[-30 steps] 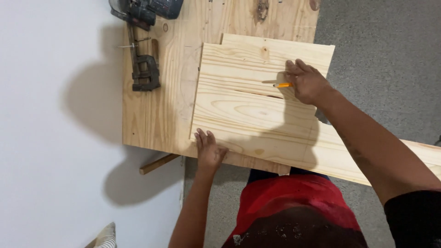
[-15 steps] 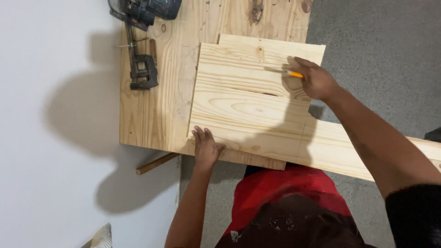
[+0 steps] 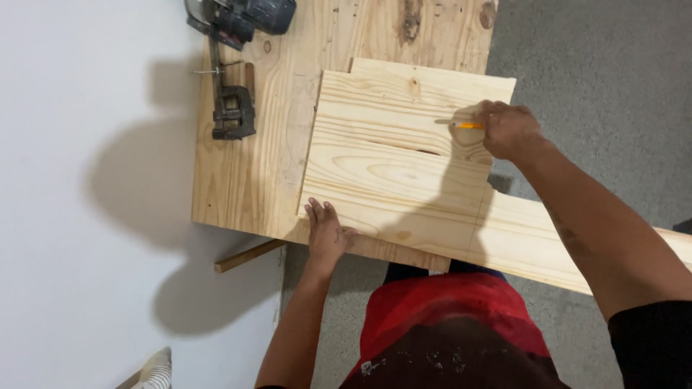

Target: Marking a wooden board with a pencil and straight edge before cutting it with a circular saw.

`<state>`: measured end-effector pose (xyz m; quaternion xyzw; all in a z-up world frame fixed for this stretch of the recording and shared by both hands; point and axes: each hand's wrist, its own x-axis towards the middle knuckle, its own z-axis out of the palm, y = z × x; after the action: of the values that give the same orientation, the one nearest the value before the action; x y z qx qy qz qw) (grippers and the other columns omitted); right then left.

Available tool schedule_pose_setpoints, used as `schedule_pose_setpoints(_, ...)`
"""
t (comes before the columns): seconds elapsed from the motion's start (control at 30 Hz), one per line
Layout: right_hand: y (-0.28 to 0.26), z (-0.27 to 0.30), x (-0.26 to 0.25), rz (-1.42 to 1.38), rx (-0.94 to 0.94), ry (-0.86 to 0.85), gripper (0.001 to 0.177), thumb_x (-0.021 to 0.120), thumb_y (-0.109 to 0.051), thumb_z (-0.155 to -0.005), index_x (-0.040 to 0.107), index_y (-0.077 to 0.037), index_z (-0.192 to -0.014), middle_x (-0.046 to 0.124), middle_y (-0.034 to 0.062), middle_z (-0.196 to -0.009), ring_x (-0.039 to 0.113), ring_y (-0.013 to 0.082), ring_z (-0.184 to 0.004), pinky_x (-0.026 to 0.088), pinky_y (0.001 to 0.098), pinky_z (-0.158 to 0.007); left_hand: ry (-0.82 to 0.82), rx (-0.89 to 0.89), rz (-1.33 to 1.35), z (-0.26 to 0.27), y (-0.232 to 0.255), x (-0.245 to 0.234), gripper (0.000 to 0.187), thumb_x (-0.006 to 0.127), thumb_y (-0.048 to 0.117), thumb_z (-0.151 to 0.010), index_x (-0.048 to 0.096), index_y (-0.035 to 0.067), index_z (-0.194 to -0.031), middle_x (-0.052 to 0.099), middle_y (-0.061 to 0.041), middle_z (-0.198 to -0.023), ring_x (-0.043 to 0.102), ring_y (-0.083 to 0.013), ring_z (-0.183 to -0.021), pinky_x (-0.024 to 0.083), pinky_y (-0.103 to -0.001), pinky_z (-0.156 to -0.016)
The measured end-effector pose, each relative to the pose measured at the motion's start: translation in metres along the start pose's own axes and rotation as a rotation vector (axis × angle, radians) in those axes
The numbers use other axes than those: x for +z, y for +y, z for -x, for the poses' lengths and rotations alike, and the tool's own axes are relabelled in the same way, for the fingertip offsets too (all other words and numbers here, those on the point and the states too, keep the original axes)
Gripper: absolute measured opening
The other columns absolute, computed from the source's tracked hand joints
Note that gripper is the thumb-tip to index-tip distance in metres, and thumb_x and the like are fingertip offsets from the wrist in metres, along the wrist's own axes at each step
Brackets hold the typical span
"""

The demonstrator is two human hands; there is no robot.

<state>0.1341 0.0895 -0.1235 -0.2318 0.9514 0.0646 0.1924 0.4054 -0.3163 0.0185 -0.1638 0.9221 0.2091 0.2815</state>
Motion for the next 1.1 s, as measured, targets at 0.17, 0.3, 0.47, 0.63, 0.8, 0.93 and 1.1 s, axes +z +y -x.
schedule_pose_setpoints(0.17, -0.055, 0.013, -0.08, -0.082, -0.076, -0.002, 0.056, 0.035, -0.027, -0.101, 0.053, -0.021, -0.154, 0.033, 0.002, -0.173, 0.037, 0.0314, -0.154, 0.041, 0.0511, -0.117, 0.012, -0.044, 0.047, 0.006, 0.013, 0.004, 0.095, 0.072, 0.03, -0.093, 0.018, -0.013, -0.157, 0.002, -0.04, -0.164, 0.001, -0.0537, -0.154, 0.026, -0.051, -0.125)
schedule_pose_setpoints(0.3, -0.06, 0.002, -0.061, -0.118, -0.037, -0.043, 0.06, 0.034, -0.041, -0.104, 0.044, -0.024, -0.16, 0.027, 0.006, -0.174, 0.03, 0.0368, -0.156, 0.035, 0.0541, -0.121, 0.029, 0.005, 0.107, -0.006, 0.0, 0.016, 0.091, 0.069, 0.027, -0.094, 0.019, -0.017, -0.155, 0.004, -0.043, -0.162, 0.003, -0.0559, -0.153, 0.034, -0.051, -0.121)
schedule_pose_setpoints(0.47, -0.063, 0.005, -0.068, -0.165, -0.066, 0.061, 0.058, 0.035, -0.025, -0.102, 0.053, -0.016, -0.156, 0.037, 0.0098, -0.171, 0.04, 0.0393, -0.151, 0.039, 0.0543, -0.118, 0.037, 0.055, 0.14, -0.022, -0.031, 0.043, 0.098, 0.064, 0.044, -0.092, 0.018, -0.013, -0.158, 0.002, -0.041, -0.164, 0.001, -0.0566, -0.153, 0.034, -0.05, -0.122)
schedule_pose_setpoints(0.63, -0.055, -0.025, -0.064, -0.041, -0.075, 0.009, 0.058, 0.033, -0.029, -0.098, 0.059, -0.017, -0.149, 0.044, 0.0071, -0.168, 0.051, 0.0341, -0.144, 0.042, 0.0518, -0.114, 0.057, 0.018, 0.01, -0.016, -0.006, 0.026, 0.089, 0.074, 0.027, -0.091, 0.027, -0.015, -0.154, 0.011, -0.044, -0.16, 0.01, -0.0561, -0.152, 0.039, -0.047, -0.12)
schedule_pose_setpoints(0.8, -0.08, -0.017, -0.07, -0.106, -0.04, -0.065, 0.061, 0.037, -0.028, -0.099, 0.048, -0.012, -0.158, 0.026, 0.0149, -0.173, 0.034, 0.0395, -0.153, 0.03, 0.0539, -0.123, 0.036, 0.01, 0.009, -0.013, -0.003, 0.025, 0.088, 0.073, 0.024, -0.091, 0.027, -0.019, -0.152, 0.01, -0.047, -0.158, 0.008, -0.0589, -0.151, 0.03, -0.052, -0.123)
schedule_pose_setpoints(0.93, -0.06, -0.03, -0.011, -0.291, -0.181, 0.172, 0.057, 0.03, -0.019, -0.109, 0.035, 0.002, -0.162, 0.033, 0.0315, -0.165, 0.036, 0.0574, -0.146, 0.034, 0.0673, -0.116, 0.067, 0.056, -0.026, -0.014, -0.014, 0.035, 0.086, 0.074, 0.026, -0.092, 0.03, -0.018, -0.151, 0.013, -0.046, -0.159, 0.009, -0.0589, -0.151, 0.026, -0.054, -0.124)
schedule_pose_setpoints(1.1, -0.043, -0.067, -0.022, 0.054, -0.169, -0.079, 0.075, 0.042, -0.029, -0.085, 0.046, -0.002, -0.155, 0.041, 0.0176, -0.166, 0.055, 0.0345, -0.141, 0.05, 0.0562, -0.11, 0.054, 0.094, -0.014, -0.009, -0.01, 0.027, 0.085, 0.073, 0.024, -0.094, 0.027, -0.02, -0.151, 0.011, -0.048, -0.157, 0.007, -0.0612, -0.15, 0.025, -0.054, -0.124)
